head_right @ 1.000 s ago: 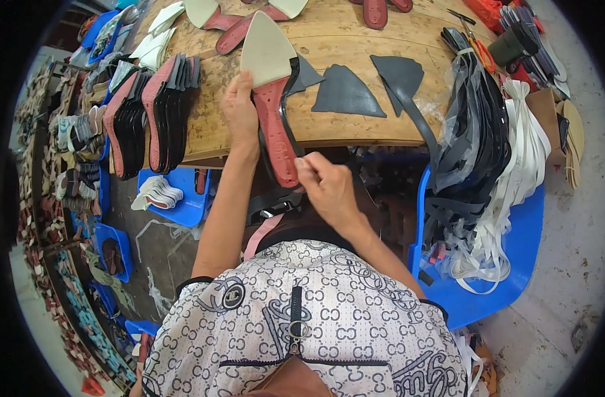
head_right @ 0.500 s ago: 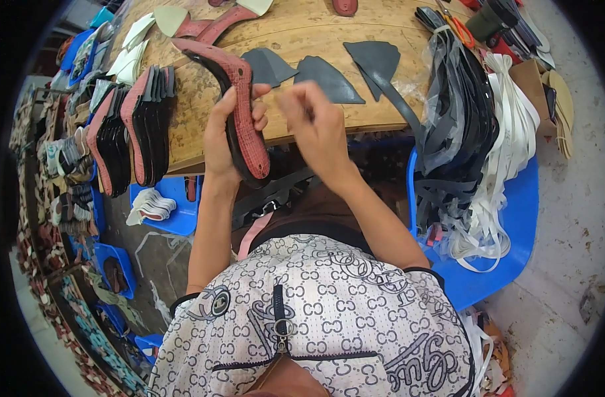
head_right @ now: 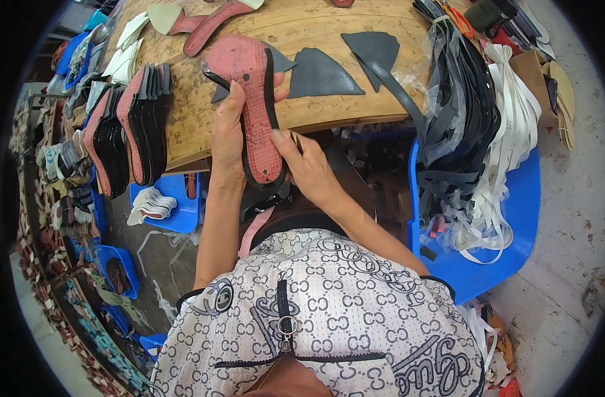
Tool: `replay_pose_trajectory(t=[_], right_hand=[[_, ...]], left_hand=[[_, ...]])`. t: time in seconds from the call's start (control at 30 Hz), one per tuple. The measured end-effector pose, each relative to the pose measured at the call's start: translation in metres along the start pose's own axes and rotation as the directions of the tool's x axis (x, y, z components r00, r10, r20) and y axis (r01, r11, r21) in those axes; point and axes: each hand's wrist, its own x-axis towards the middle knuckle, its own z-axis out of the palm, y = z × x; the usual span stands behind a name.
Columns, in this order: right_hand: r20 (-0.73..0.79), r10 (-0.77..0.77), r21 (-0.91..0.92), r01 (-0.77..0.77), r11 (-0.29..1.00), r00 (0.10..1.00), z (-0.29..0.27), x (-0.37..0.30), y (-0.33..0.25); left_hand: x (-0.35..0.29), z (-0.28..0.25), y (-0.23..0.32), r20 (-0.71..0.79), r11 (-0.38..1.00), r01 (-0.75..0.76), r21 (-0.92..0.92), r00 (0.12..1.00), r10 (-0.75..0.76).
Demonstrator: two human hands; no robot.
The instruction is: Attaching straps and uppers to shoe soles in a factory setting.
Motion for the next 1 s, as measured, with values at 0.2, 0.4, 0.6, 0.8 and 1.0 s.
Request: replay_pose_trajectory(t=[0.2, 0.4, 0.6, 0.8, 1.0], right_hand=[[0.371, 0.141, 0.006, -0.154, 0.988, 0.918, -0.027, 0.0, -0.015], [0.065, -0.418, -0.167, 0.423, 0.891, 0.906, -0.007, 0.067, -0.047], [0.229, 0.017, -0.047, -0.007, 0.999, 0.973, -0.006, -0.002, -0.031], [0.325, 0.169, -0.135, -0.131, 0.982, 0.93, -0.029, 0.019, -0.03], [0.092, -0.096, -0.109, 0.105, 0.988, 0.991, -0.017, 0.037, -0.031]], left_hand=[[0.007, -0.008, -0.01, -0.023, 0.998, 0.033, -0.057, 0.999, -0.035], [-0.01, 0.015, -0.02, -0.022, 0.906, 0.061, -0.418, 0.997, -0.078], [-0.01, -0.021, -0.011, 0.013, 0.926, -0.021, -0.378, 1.0, 0.028], [-0.008, 0.004, -0.009, -0.19, 0.94, 0.063, -0.334, 0.973, -0.133], [-0.014, -0.001, -0.004, -0.134, 0.995, -0.025, -0.096, 0.991, 0.013]])
